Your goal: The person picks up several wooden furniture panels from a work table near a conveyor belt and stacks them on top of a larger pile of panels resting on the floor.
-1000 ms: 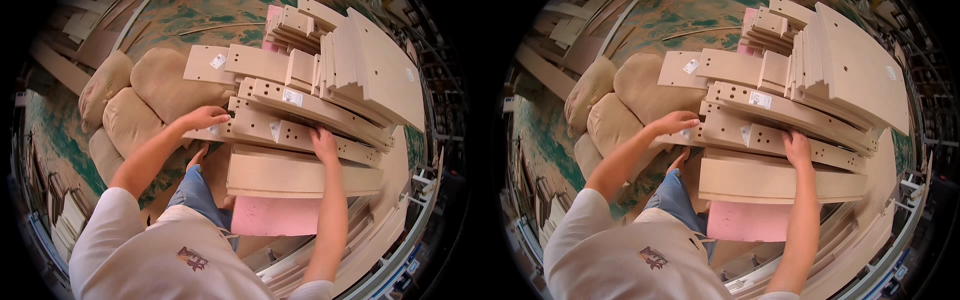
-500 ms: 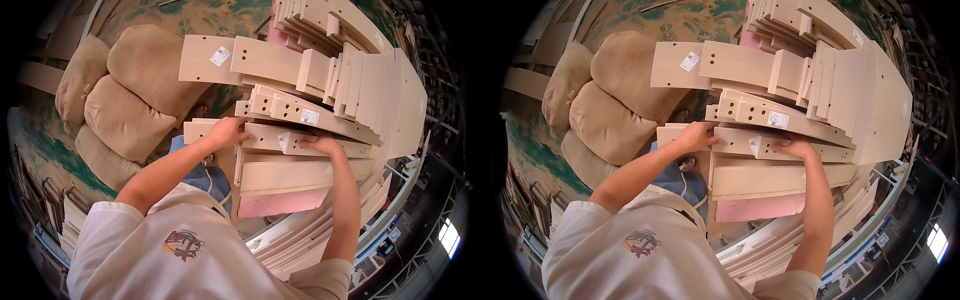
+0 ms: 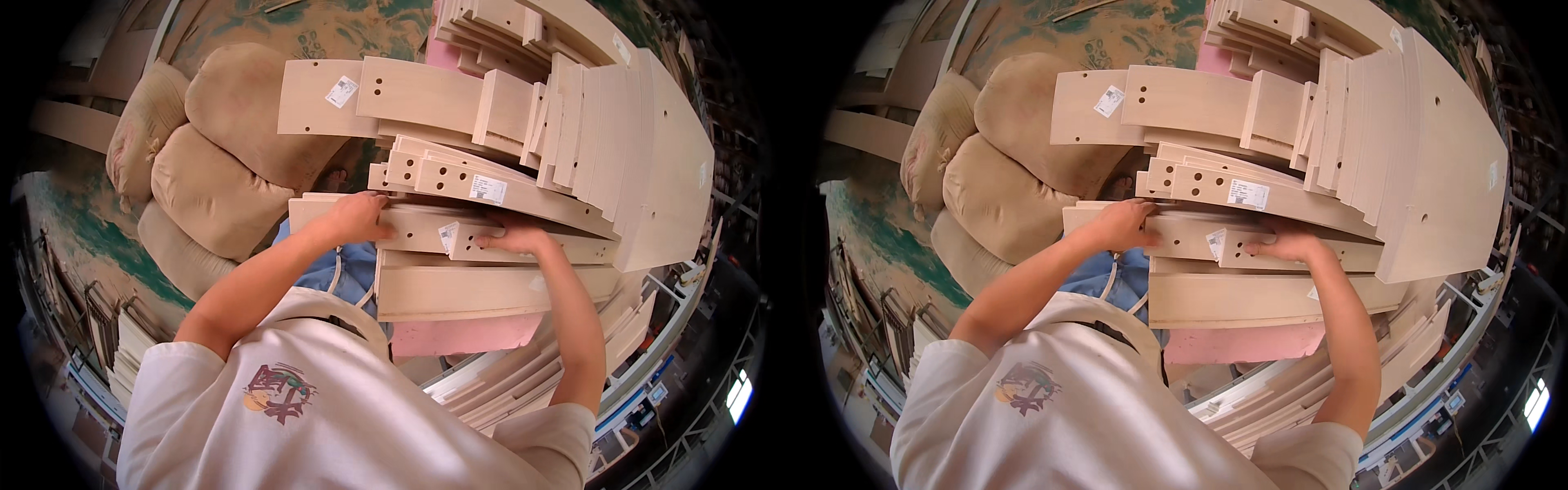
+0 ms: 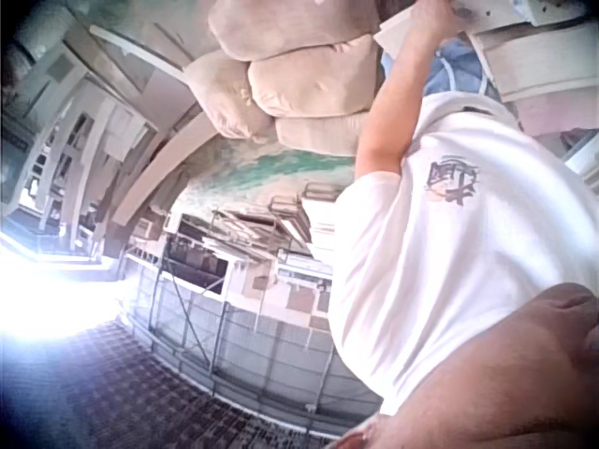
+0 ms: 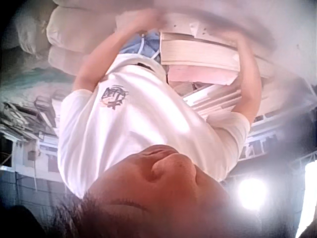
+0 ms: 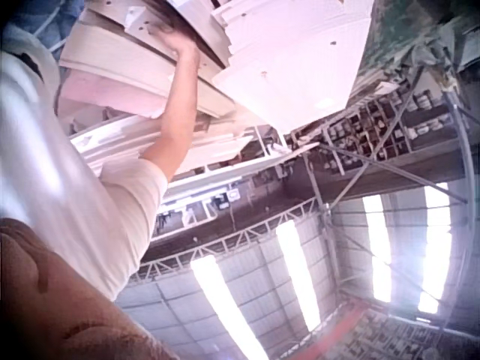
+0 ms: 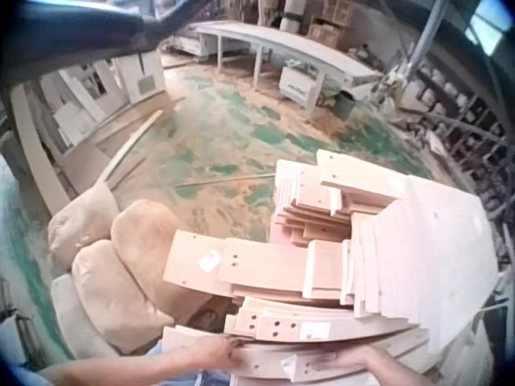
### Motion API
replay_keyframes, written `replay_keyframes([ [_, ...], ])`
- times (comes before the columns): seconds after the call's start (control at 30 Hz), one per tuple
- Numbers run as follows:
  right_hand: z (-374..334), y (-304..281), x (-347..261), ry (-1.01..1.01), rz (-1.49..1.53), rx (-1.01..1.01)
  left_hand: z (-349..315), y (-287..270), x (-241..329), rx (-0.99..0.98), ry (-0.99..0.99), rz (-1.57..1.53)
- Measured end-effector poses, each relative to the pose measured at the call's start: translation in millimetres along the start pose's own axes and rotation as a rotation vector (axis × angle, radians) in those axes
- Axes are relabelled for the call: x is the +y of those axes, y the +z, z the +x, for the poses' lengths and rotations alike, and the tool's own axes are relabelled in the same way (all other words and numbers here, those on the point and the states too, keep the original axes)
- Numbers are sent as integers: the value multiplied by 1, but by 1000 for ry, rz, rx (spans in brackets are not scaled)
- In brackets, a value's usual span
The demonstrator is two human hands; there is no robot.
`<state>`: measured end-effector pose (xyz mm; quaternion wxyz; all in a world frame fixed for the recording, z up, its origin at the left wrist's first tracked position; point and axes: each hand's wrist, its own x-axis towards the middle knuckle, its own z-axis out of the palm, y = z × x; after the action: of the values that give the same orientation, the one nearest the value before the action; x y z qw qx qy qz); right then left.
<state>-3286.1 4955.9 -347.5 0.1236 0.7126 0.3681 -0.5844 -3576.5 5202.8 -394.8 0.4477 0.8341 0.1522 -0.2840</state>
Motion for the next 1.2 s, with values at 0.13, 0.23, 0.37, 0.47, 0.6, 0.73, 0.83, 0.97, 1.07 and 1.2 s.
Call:
replay_keyframes([
  [0.13,11,-10,-2,-140,-80,-12,12,5,16,-22,6,17],
  [0.23,10,-16,-6,-177,-38,-51,17,3,17,-107,-4,24],
  [0.37,22,-11,6,-261,-116,-17,27,-9,23,-247,-61,60],
  [0.47,23,-11,5,-242,0,-64,35,-11,24,-373,-96,116],
  [0.6,22,-10,5,-223,-63,-57,32,0,19,-320,-55,81],
  [0.73,17,-19,-6,-180,-114,-110,32,-3,16,-337,-36,58],
  [0.83,10,-16,-12,-122,-64,-54,23,-3,21,-229,-16,90],
  [0.97,-11,28,-25,-152,32,492,-6,-31,42,-232,19,269],
  [1.07,-46,50,-70,-143,637,521,-37,-130,106,-328,274,-274],
  [1.2,-21,91,-118,-283,1975,804,40,-169,139,-29,355,-422],
])
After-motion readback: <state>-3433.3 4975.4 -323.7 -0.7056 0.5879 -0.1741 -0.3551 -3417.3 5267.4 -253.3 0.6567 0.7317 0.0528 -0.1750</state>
